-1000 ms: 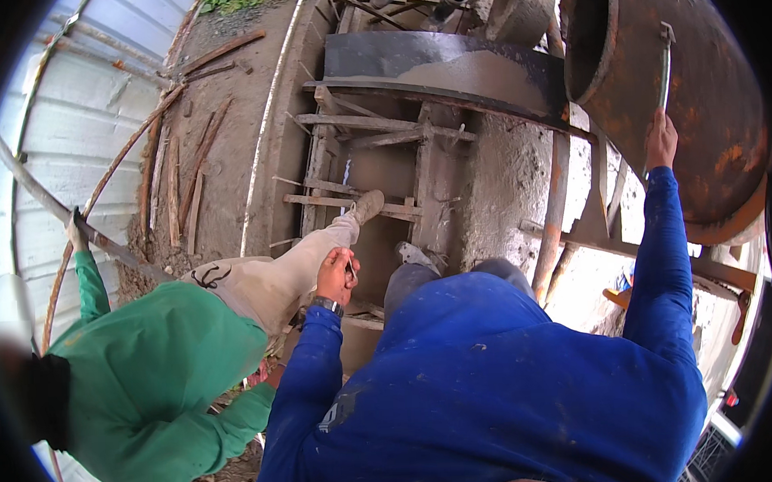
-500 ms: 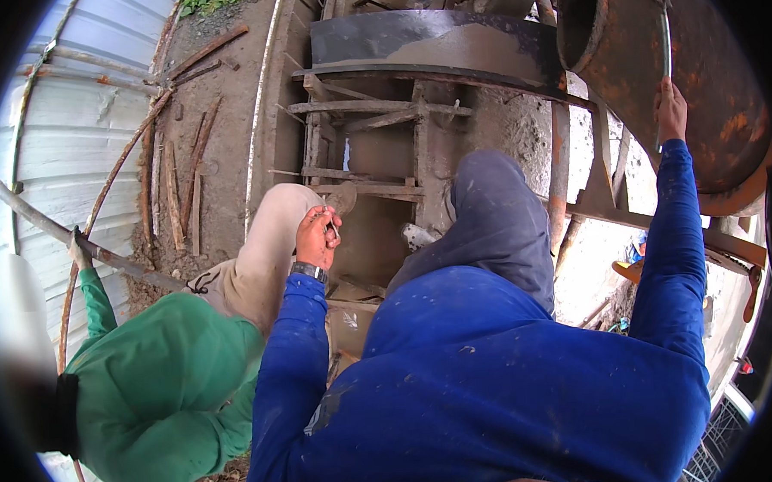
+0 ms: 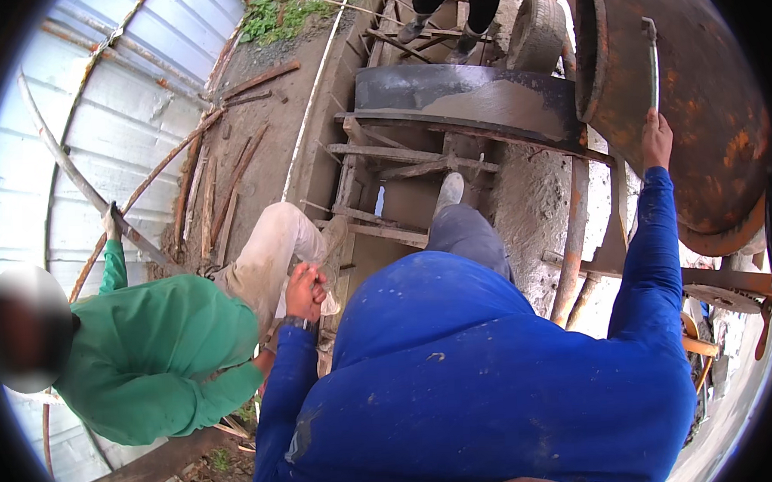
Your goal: The person uses a hammer and chisel to chip away at a large curved metal pan, then positions and secures a metal bar across it with assistance from a coworker. The person continues to hammer the pan and bar, adjusting their position on the wooden scaffolding throughout.
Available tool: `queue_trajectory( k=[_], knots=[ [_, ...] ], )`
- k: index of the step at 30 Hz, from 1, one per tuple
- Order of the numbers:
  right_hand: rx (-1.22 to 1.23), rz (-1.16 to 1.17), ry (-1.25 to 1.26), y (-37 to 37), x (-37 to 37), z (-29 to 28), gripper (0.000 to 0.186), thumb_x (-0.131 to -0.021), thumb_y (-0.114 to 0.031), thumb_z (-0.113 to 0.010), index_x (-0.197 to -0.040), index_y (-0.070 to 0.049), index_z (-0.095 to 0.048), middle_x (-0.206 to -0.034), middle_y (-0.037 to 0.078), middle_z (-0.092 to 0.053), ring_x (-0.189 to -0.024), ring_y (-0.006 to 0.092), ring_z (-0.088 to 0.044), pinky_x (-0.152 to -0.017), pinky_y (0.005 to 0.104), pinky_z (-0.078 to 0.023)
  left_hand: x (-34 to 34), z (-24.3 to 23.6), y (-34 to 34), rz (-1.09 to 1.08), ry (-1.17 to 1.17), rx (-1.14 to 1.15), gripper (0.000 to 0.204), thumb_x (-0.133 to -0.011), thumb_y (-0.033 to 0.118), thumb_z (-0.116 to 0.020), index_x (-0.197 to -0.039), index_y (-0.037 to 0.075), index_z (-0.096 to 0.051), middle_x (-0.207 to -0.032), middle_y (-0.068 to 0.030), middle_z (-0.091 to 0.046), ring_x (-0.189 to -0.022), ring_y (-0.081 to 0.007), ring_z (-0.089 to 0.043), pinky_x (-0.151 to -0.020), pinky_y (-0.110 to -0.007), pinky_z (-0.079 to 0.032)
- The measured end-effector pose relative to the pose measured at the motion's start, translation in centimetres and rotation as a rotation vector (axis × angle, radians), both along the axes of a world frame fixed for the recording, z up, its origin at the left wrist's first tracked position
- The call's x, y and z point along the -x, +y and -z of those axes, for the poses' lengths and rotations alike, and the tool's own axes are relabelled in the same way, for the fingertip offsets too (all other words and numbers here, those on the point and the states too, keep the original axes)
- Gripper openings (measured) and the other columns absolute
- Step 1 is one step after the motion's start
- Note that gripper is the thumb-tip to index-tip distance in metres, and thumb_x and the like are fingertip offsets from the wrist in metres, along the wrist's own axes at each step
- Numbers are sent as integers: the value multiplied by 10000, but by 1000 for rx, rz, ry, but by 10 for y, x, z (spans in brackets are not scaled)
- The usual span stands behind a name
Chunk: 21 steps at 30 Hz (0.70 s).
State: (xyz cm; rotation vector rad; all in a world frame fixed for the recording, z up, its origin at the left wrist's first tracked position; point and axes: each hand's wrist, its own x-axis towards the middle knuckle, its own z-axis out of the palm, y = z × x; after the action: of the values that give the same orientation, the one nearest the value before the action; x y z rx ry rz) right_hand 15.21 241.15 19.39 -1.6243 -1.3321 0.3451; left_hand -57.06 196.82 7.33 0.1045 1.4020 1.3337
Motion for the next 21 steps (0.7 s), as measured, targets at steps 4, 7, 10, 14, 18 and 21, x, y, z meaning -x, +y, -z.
queue_trajectory(
  k=[4,7,10,14,18,21],
  knots=[
    [-21,-9,27,5,17,14,518,-1103,-485,-554,-955,5,-634,-739,-2,-500,-698,122,-455,-642,317,-405,7,17,-17,-60,42,65,89,-1055,151,-619,-1117,138,-557,-814,-74,-640,-472,-74,-410,-420,-249,-311],
    [-68,100,-36,2,29,19,499,-1106,-463,-557,-947,6,-619,-734,14,-498,-699,125,-459,-642,323,-411,8,27,1,-32,60,122,88,-1041,134,-616,-1110,133,-561,-806,-76,-642,-458,-76,-397,-408,-256,-294],
    [-47,97,-12,3,34,24,471,-1107,-438,-566,-942,1,-618,-722,31,-506,-687,126,-475,-634,330,-418,14,31,33,57,68,142,64,-1040,134,-611,-1088,129,-569,-796,-78,-638,-457,-69,-383,-412,-256,-279],
    [-119,156,25,2,67,25,449,-1111,-411,-569,-925,-6,-621,-702,6,-504,-659,113,-455,-601,323,-389,14,18,94,99,84,165,41,-1046,131,-598,-1074,114,-574,-794,-78,-634,-462,-67,-385,-420,-250,-288],
    [-136,115,142,11,84,32,411,-1123,-393,-553,-959,-24,-633,-699,-30,-501,-622,73,-435,-558,273,-343,23,12,159,149,78,151,68,-1058,141,-593,-1110,97,-600,-807,-64,-631,-488,-71,-405,-437,-243,-319],
    [-91,34,263,23,114,29,389,-1132,-395,-532,-1024,-35,-635,-691,-41,-495,-596,45,-430,-534,239,-316,36,18,216,161,109,144,95,-1054,154,-615,-1120,85,-622,-811,-50,-627,-516,-68,-430,-451,-228,-337]
  ],
)
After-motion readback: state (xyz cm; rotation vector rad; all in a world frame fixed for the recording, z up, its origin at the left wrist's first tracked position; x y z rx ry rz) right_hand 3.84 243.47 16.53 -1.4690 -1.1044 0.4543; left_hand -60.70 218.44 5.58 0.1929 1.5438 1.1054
